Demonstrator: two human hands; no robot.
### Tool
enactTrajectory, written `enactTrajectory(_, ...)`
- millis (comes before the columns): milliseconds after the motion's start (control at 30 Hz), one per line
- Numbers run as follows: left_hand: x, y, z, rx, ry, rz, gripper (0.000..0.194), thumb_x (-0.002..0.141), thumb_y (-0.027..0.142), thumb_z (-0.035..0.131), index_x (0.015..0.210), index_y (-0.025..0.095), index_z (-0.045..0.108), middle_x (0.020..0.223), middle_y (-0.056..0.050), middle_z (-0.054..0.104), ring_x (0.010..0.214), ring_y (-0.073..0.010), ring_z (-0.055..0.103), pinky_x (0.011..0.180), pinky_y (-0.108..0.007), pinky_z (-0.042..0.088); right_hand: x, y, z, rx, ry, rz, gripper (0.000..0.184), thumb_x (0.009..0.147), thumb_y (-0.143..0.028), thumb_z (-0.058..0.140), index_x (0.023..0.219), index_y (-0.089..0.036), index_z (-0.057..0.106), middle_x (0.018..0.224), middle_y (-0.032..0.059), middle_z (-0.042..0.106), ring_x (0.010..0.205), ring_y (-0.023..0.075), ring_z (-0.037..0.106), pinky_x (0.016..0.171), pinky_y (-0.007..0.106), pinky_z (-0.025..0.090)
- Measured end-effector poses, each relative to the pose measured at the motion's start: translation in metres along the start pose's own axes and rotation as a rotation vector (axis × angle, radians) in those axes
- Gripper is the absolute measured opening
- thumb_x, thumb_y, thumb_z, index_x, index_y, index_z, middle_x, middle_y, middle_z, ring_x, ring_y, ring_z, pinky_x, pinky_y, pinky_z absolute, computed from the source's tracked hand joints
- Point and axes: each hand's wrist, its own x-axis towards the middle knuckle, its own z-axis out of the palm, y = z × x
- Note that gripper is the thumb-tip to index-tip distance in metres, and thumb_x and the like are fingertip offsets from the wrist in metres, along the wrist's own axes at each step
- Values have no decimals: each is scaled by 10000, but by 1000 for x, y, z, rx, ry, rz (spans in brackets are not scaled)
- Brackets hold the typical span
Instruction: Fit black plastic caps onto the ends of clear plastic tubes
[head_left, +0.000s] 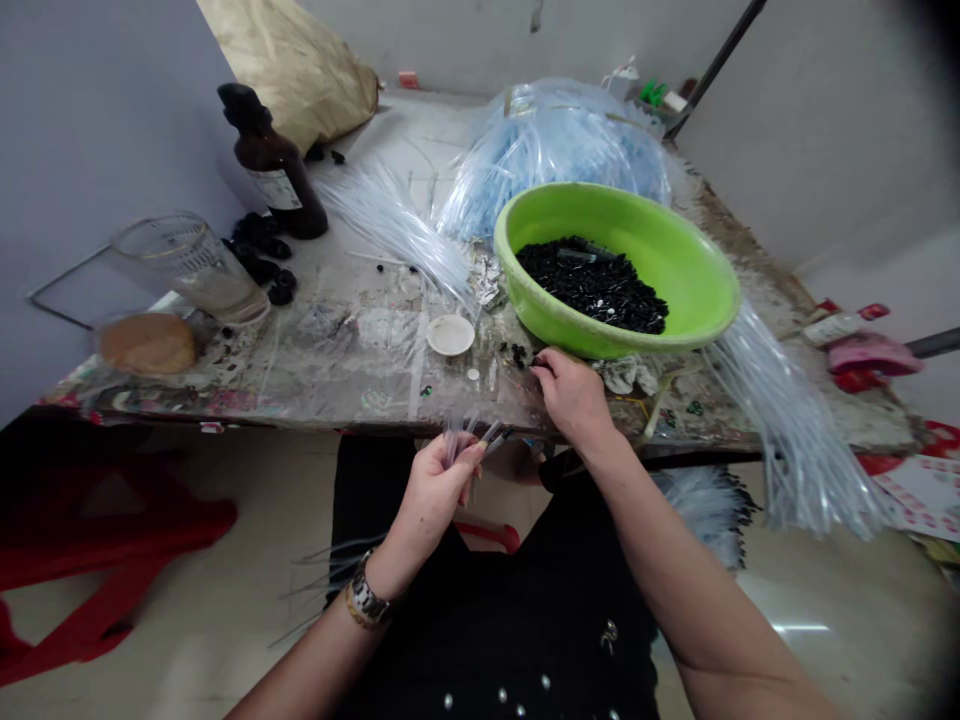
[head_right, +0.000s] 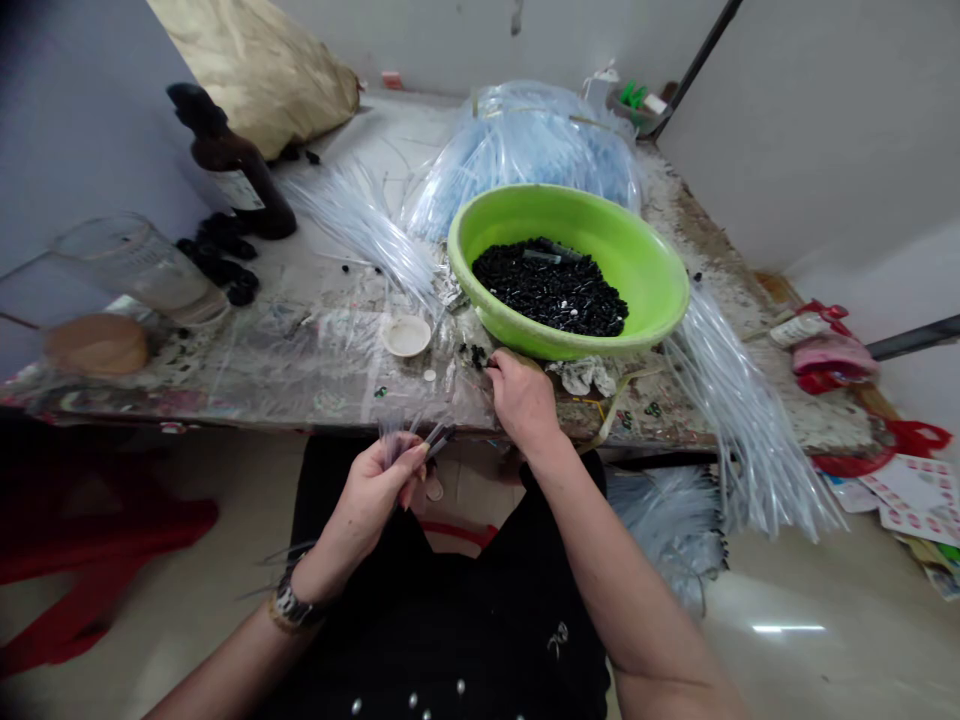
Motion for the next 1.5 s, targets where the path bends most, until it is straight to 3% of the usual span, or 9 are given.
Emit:
enactTrajectory(167, 3, 1, -3, 17, 26, 9, 262, 790, 401, 670, 746, 159, 579, 553, 56, 537, 355, -38, 373, 392, -186, 277, -9, -6, -8, 323, 34, 29, 100, 840, -240, 549, 886, -202, 630, 826, 39, 682, 769, 201, 622, 725, 290, 434)
enactTrajectory(333, 4, 5, -4, 45, 48, 35, 250, 801, 386, 655, 748, 151, 586, 547, 53, 531, 368, -34, 358, 401, -180, 258, -5, -15, -10, 578, -70, 97, 80, 780, -265, 576, 779, -191, 607, 711, -6, 631, 678, 156, 574, 664, 262, 423)
enactTrajectory(533, 3, 8, -4, 18, 56, 31, 249, 789, 384, 666, 753, 152, 585, 563, 51, 535, 377, -35, 363, 405, -182, 260, 6, -26, -9, 670, -165, 103, 99, 757, -274, 577, 781, -186, 615, 738, 0, 640, 694, 155, 564, 676, 271, 437)
enactTrajectory(767, 5, 4, -9, -14, 58, 35, 230, 806, 361, 648, 759, 151, 567, 564, 52, 529, 371, -29, 352, 401, -173, 247, 25, -38, -6, 821, -147, 93, 99, 697, -248, 630, 765, -178, 614, 708, -23, 618, 671, 133, 558, 696, 275, 454)
enactTrajectory(1000, 6, -1, -14, -4, 32, 42, 246, 820, 381, 634, 774, 148, 570, 561, 54, 520, 366, -25, 361, 396, -168, 250, 40, -48, -2, 955, -247, 181, 144, 631, -262, 653, 742, -174, 632, 682, -21, 632, 634, 135, 578, 670, 296, 510)
enactTrajectory(1233, 7, -7, -17, 5, 35, 41, 251, 826, 386, 629, 775, 147, 577, 566, 44, 536, 366, -29, 373, 395, -171, 259, 52, -53, 4, 927, -226, 159, 108, 651, -280, 626, 679, -184, 585, 666, -20, 621, 612, 131, 578, 642, 282, 505)
enactTrajectory(1500, 6, -4, -17, -5, 51, 41, 263, 803, 389, 635, 713, 152, 565, 521, 48, 519, 361, -39, 369, 395, -175, 269, 68, -55, 8, 553, -72, -49, 22, 704, -198, 575, 695, -182, 565, 642, -27, 578, 626, 137, 518, 626, 265, 384)
